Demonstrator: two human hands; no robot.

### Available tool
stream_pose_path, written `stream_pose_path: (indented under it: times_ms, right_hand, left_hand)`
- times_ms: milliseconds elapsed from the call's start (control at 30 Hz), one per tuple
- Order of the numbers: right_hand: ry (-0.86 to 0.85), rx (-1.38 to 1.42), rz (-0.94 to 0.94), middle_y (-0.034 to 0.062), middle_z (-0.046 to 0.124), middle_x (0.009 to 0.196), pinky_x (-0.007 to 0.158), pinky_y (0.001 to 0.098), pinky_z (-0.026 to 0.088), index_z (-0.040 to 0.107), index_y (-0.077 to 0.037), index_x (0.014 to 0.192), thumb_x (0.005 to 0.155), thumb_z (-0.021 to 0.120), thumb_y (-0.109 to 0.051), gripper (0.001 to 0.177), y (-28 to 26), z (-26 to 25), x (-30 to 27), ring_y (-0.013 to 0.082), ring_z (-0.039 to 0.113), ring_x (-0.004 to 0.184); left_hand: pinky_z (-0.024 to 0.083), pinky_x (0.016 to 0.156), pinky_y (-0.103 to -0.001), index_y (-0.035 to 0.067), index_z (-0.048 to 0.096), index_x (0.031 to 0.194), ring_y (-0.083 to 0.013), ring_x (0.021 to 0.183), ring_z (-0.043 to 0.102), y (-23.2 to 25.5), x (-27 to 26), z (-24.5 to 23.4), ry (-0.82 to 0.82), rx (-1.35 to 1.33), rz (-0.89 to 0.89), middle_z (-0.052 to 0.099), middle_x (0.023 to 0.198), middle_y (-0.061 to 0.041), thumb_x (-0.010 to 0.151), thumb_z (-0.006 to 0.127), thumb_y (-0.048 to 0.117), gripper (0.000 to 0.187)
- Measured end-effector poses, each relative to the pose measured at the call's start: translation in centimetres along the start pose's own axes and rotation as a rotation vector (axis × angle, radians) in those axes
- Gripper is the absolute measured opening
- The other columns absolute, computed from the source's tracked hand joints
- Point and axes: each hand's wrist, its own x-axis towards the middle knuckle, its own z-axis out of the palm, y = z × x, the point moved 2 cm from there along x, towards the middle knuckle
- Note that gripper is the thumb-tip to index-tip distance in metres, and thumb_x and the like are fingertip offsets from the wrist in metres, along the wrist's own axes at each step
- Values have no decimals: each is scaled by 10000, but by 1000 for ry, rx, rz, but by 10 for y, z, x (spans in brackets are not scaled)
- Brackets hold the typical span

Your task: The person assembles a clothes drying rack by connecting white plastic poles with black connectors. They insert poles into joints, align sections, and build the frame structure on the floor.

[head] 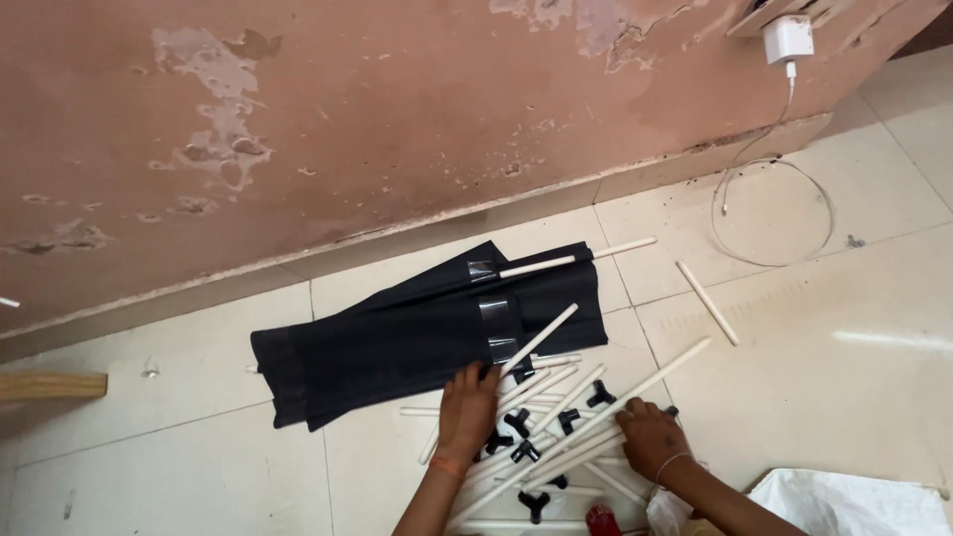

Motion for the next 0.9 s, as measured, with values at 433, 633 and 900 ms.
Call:
stream_pose_path:
  times_ms: [433,633,900]
  right_hand:
    - [148,-20,140,80,431,1488,1064,413,468,474,-167,1393,828,774,-414,686,19,0,32,262,467,1348]
    - [124,148,199,119,497,1418,998,395,550,354,-145,1515,871,737,-401,791,28,-6,43,294,561,1258]
    - [164,207,86,121,499,1412,1061,405,485,334,-136,1504,855,734,-410,810,44,11,0,303,548,1254]
  left_hand:
    - [351,1103,-558,211,496,1475,-365,1384,440,-7,34,33,-335,173,-19,422,1562,-119,855,712,237,657]
    - [361,1090,-555,239,526,1456,-398,1341,470,-30,37,51,-129,357,-77,457,1518,-156,932,510,127,537]
    - [350,1114,-507,41,509,1466,-391,1370,444,34,3,49,-192,105,149,471,1493,-264,930,667,317,623]
